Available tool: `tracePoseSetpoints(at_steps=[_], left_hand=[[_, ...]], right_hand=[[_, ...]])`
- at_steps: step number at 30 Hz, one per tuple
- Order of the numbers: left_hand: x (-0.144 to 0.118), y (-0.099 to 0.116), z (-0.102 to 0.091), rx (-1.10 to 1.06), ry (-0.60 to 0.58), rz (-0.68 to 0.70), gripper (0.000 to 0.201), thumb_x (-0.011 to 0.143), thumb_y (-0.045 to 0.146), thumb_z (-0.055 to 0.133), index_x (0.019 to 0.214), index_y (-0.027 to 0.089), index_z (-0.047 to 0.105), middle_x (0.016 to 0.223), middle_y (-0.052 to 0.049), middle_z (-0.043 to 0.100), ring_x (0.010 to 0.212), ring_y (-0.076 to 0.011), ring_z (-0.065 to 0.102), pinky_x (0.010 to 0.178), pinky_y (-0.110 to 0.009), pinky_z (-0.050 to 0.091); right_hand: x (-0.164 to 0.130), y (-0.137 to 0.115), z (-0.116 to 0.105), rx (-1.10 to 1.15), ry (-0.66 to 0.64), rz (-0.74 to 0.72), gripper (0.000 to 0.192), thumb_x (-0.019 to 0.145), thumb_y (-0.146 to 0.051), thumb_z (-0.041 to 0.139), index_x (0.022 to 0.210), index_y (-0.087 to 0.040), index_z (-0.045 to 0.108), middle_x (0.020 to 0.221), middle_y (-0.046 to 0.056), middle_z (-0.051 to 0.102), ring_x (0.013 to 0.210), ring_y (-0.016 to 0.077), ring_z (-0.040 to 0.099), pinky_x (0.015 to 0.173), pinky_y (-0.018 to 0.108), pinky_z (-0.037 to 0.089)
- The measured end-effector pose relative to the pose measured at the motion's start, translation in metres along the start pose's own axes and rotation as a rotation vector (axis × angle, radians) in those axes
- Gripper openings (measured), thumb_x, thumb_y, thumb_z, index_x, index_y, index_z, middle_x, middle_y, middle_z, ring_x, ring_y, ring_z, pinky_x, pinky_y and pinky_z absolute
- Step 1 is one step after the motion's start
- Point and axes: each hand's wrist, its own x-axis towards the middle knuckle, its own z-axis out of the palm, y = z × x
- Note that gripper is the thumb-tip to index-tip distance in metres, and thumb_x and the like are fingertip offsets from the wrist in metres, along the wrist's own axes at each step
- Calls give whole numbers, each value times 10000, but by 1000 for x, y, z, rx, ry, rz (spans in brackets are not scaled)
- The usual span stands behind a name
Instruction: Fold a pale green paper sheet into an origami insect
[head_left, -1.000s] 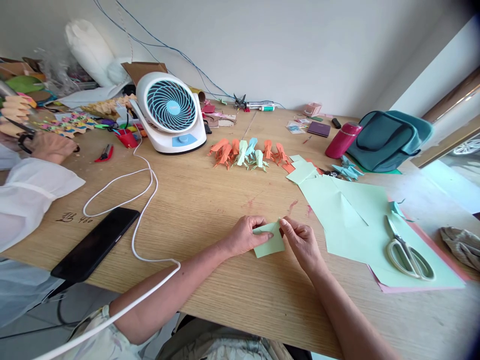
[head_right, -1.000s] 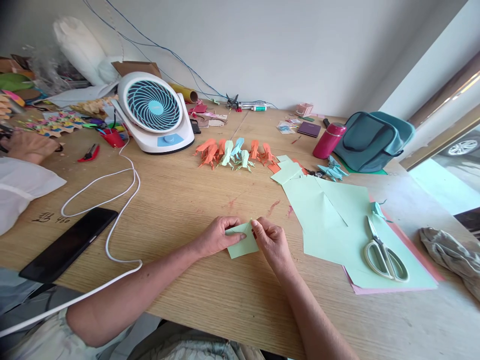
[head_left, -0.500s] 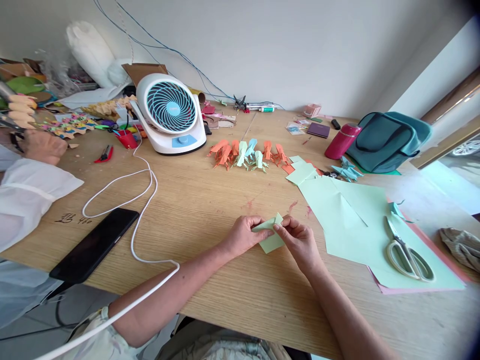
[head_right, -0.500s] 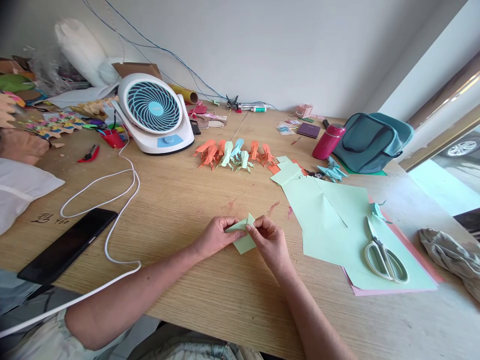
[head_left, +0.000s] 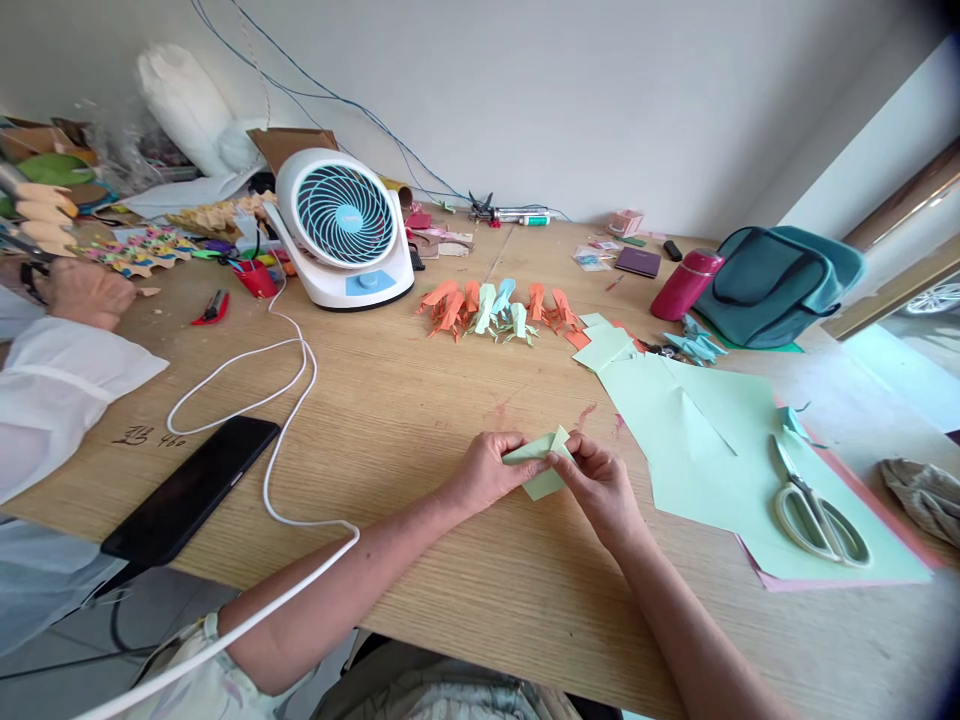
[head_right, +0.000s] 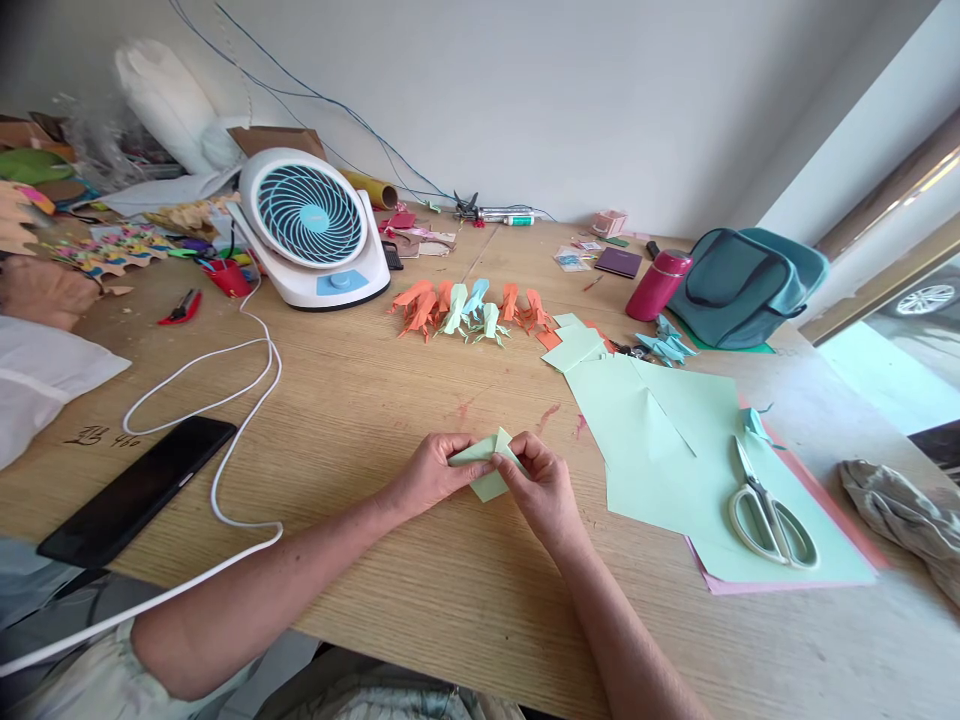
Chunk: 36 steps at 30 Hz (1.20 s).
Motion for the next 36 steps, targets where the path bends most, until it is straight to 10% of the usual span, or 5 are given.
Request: tracePoseSetpoints(at_steps=[15,23,36], left_hand=[[-1,-1,2,10,-33,8,492,775,569,694,599,130,559,581,54,337,556,-69,320,507,-206,211],[1,9,-6,-104,-10,51,338,864,444,635,1021,153,705,970,-67,712,853,-177,634,736,-253,472],[-3,14,-10,-57,88,388,157,931,279,603,962,167,708,974,-65,716,939,-175,659,878,-290,494]], right_hand=[[-1,-2,-3,-218,-11,-137,293,874,-396,684,712,-191,551,717,-16,506,660,125,452,610,244,355],[-3,-6,-8,-192,6,-22,329,888,-465,653,752,-204,504,683,-25,496,627,121,439,577,241,352],[-8,-17,-1,-465,-86,-119,204,902,-368,616,801,-191,623,699,-7,578,631,130,495,536,230,351]])
